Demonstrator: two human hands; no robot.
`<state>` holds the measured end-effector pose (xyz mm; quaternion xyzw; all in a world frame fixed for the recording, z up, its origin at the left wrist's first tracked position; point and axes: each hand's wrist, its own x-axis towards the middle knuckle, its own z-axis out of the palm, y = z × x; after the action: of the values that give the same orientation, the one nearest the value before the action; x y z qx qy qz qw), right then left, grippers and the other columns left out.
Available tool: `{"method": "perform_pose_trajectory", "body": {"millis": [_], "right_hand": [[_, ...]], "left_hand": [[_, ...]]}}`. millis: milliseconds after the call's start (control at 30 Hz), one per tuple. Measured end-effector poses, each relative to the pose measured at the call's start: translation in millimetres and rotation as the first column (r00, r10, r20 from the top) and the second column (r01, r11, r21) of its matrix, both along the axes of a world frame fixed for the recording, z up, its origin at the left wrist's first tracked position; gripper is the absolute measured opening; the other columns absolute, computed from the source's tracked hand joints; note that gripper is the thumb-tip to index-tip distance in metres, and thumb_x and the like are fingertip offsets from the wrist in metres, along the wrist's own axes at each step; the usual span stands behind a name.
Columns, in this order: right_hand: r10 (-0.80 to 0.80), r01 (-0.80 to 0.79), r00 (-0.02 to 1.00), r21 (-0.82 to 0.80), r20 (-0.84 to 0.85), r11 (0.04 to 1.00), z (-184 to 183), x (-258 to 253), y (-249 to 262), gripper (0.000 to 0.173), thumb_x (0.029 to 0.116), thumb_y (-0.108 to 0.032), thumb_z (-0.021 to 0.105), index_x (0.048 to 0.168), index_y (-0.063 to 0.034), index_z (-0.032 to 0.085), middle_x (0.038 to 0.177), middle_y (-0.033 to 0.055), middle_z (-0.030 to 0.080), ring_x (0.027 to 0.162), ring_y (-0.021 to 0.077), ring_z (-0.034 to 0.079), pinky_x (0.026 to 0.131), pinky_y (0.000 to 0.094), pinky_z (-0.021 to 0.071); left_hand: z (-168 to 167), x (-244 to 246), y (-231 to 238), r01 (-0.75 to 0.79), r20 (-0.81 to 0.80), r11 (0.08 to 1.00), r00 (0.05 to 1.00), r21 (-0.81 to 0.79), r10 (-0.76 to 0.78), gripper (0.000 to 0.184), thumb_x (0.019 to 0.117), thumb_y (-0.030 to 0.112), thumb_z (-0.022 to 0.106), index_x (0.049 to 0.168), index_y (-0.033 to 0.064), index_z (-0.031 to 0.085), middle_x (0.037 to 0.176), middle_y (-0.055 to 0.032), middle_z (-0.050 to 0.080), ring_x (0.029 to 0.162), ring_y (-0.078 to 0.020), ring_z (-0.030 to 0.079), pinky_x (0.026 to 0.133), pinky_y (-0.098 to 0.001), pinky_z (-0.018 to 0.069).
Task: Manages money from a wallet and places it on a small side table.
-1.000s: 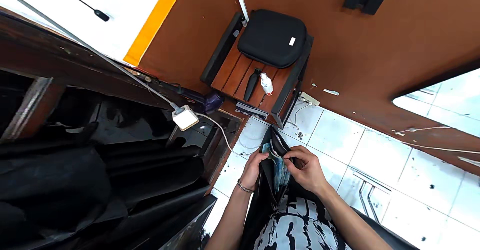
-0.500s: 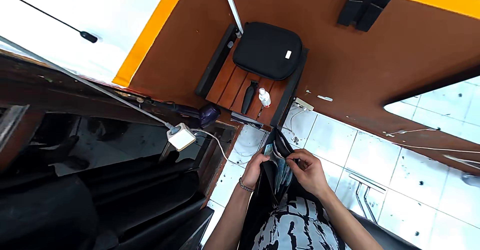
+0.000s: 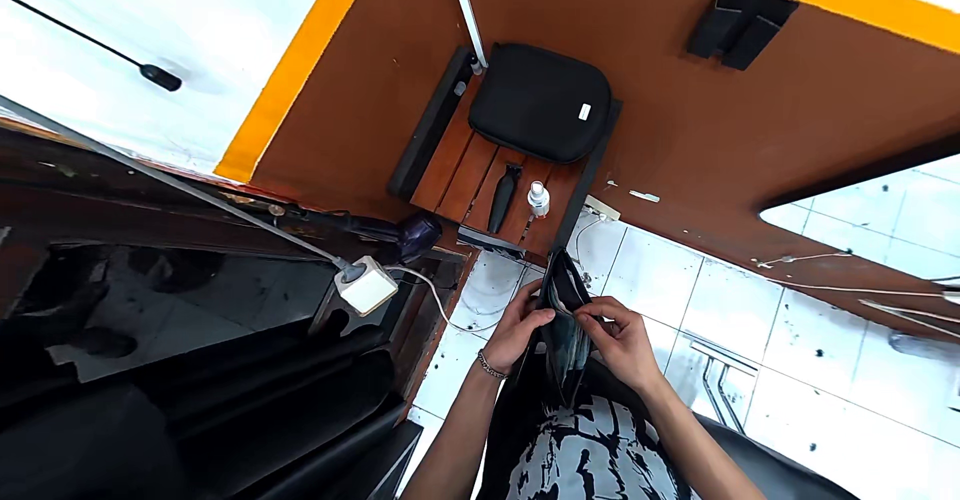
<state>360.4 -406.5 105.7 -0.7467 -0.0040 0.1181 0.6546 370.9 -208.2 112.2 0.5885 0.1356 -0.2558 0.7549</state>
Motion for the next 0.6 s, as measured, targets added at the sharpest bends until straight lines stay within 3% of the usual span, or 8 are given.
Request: {"method": "perform_pose_trajectory", "body": {"millis": [167, 300, 467, 533, 600], "right_hand": [[0.052, -0.052, 0.999, -0.031, 0.003, 0.998, 1.6, -1.0, 4.6, 0.019, 0.0961, -0.014, 0.062, 0.103, -0.0052, 0.077, 0.113, 0.0071, 0.068, 0.082, -0.0041, 0.06, 0.061, 0.0114, 0.0462], [-0.003, 0.006, 1.0, -0.121, 0.029, 0.993, 0.7, -1.0, 6.4, 0.016, 0.0935, -0.016, 0.066, 0.098, -0.0056, 0.077, 0.108, 0.006, 0.07, 0.07, -0.0056, 0.056, 0.056, 0.0115, 0.0441], [-0.013, 0.019, 0.999, -0.128, 0.052, 0.992, 0.3, -1.3, 7.8, 0.014, 0.093, -0.015, 0.066, 0.096, -0.0053, 0.076, 0.103, 0.0034, 0.071, 0.062, -0.008, 0.047, 0.051, 0.011, 0.0362], [-0.004, 0.01, 0.999, -0.126, 0.043, 0.992, 0.3, -1.8, 10.2, 0.015, 0.0931, -0.016, 0.066, 0.097, -0.0058, 0.076, 0.105, 0.0035, 0.07, 0.062, -0.0076, 0.048, 0.051, 0.0111, 0.0372], [0.01, -0.007, 1.0, -0.094, 0.028, 0.996, -0.4, -2.9, 12.2, 0.017, 0.0951, -0.017, 0.065, 0.099, -0.0049, 0.076, 0.107, 0.0044, 0.07, 0.066, -0.0071, 0.052, 0.052, 0.0114, 0.0393]], "left_hand": [[-2.8, 1.5, -4.5, 0.011, 0.006, 0.998, 1.0, 0.06, -0.011, 0.068, 0.0944, 0.019, 0.061, 0.15, -0.0055, 0.031, 0.118, -0.0126, 0.068, 0.099, -0.0079, 0.069, 0.087, -0.0245, 0.0574], [-2.5, 2.7, 3.0, 0.021, 0.053, 0.999, 0.998, 0.046, -0.023, 0.052, 0.0971, 0.013, 0.049, 0.145, -0.0071, 0.041, 0.111, -0.005, 0.067, 0.098, -0.0029, 0.066, 0.09, -0.0206, 0.0545], [-6.9, 0.0, 15.2, 0.009, 0.082, 1.0, 0.997, -0.016, -0.007, 0.053, 0.095, 0.015, 0.045, 0.143, -0.0073, 0.045, 0.122, -0.0054, 0.067, 0.109, -0.002, 0.064, 0.099, -0.0211, 0.0511], [-6.6, -1.4, 13.4, -0.001, 0.05, 0.999, 0.999, 0.043, -0.001, 0.054, 0.0965, 0.021, 0.051, 0.142, -0.0074, 0.041, 0.118, -0.0082, 0.065, 0.104, -0.0033, 0.064, 0.094, -0.0222, 0.0529], [-1.9, -4.0, 7.4, -0.028, -0.005, 0.996, 1.0, 0.089, 0.029, 0.05, 0.0971, 0.021, 0.061, 0.132, -0.0051, 0.037, 0.107, -0.0084, 0.065, 0.092, -0.0039, 0.066, 0.084, -0.0231, 0.056]]}}
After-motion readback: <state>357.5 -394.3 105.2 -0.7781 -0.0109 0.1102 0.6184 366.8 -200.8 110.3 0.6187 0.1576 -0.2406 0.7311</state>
